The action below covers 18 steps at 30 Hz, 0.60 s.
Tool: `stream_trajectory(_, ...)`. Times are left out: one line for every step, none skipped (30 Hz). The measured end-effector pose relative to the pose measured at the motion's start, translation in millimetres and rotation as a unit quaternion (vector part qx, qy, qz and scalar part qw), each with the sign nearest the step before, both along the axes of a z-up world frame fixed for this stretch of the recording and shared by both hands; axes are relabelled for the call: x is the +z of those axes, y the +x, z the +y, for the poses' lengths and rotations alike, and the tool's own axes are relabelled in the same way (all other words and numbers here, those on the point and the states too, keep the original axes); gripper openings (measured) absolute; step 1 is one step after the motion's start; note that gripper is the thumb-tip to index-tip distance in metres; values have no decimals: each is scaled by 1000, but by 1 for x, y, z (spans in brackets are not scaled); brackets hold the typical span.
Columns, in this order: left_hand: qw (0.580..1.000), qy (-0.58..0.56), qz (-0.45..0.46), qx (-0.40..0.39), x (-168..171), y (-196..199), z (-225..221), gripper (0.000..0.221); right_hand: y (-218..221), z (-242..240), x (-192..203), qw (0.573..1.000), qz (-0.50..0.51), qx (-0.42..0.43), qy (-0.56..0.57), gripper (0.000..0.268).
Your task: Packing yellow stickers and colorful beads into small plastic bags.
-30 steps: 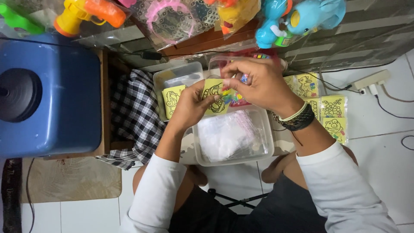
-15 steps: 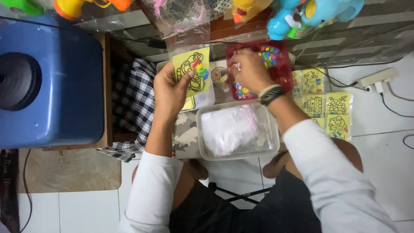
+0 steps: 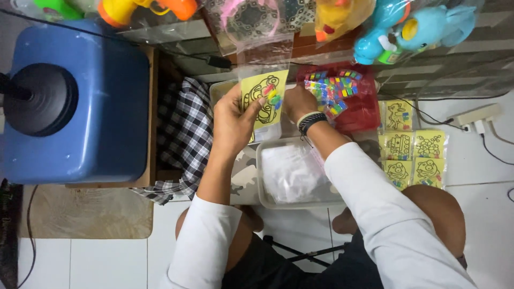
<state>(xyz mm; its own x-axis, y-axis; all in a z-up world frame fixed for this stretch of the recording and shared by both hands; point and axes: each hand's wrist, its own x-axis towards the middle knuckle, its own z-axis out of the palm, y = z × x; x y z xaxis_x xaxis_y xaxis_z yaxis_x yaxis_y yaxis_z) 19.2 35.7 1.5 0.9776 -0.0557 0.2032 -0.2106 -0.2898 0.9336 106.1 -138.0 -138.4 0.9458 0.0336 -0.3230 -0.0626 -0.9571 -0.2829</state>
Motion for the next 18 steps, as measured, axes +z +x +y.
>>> stream_trajectory(1000, -1, -1, 1, -1, 1, 3, 26, 0, -3, -4, 1000, -1, 1, -1, 26)
stream_trajectory(1000, 12, -4, 1, -3, 2, 5, 26, 0, -7, -8, 999, -20, 21, -23, 25)
stream_trajectory(1000, 26, -6, 1, -5, 1, 7, 27, -1, -11, -14, 997, -38, 40, -45, 25)
stream_trajectory(1000, 25, -5, 2, -1, 0, 7, 27, -5, -12, -3, 997, -37, 41, -46, 25)
stream_trajectory(1000, 13, -5, 2, 2, -1, 6, 27, -9, -13, 8, 997, -57, 46, -41, 26)
stream_trajectory(1000, 2, -5, 2, 5, -2, 6, 28, -13, -15, 19, 995, -77, 50, -35, 28)
stream_trajectory(1000, 1, -4, 1, 10, -3, 6, 28, -17, -20, 22, 995, -76, 49, -37, 28)
stream_trajectory(1000, -10, -1, -3, 16, -5, 6, 26, -21, -24, 26, 992, -103, 66, -29, 23)
stream_trajectory(1000, -22, -1, -7, 22, -6, 6, 24, -22, -28, 32, 988, -132, 83, -21, 19)
stream_trajectory(1000, -23, -1, -8, 21, -5, 7, 24, -28, -35, 41, 987, -133, 83, -22, 19)
stream_trajectory(1000, -23, -4, -11, 21, -5, 7, 23, -33, -41, 50, 985, -146, 82, 44, 13)
stream_trajectory(1000, -23, -7, -14, 20, -4, 7, 22, -39, -47, 60, 978, -158, 81, 110, 7)
stream_trajectory(1000, -24, -9, -12, 19, -4, 7, 22, -48, -48, 77, 978, -159, 83, 109, 7)
stream_trajectory(1000, -21, -11, -13, 17, -3, 7, 21, -57, -50, 94, 968, -156, 61, 186, 5)
stream_trajectory(1000, -17, -14, -15, 15, -3, 6, 20, -67, -52, 111, 952, -152, 38, 263, 2)
stream_trajectory(1000, -18, -15, -13, 18, -4, 5, 20, -71, -59, 111, 952, -153, 40, 262, 2)
stream_trajectory(1000, -8, -7, -14, 20, -6, 4, 21, -76, -67, 111, 933, -183, 18, 310, 1)
stream_trajectory(1000, 1, 1, -15, 22, -7, 3, 21, -80, -75, 111, 909, -212, -4, 357, 4)
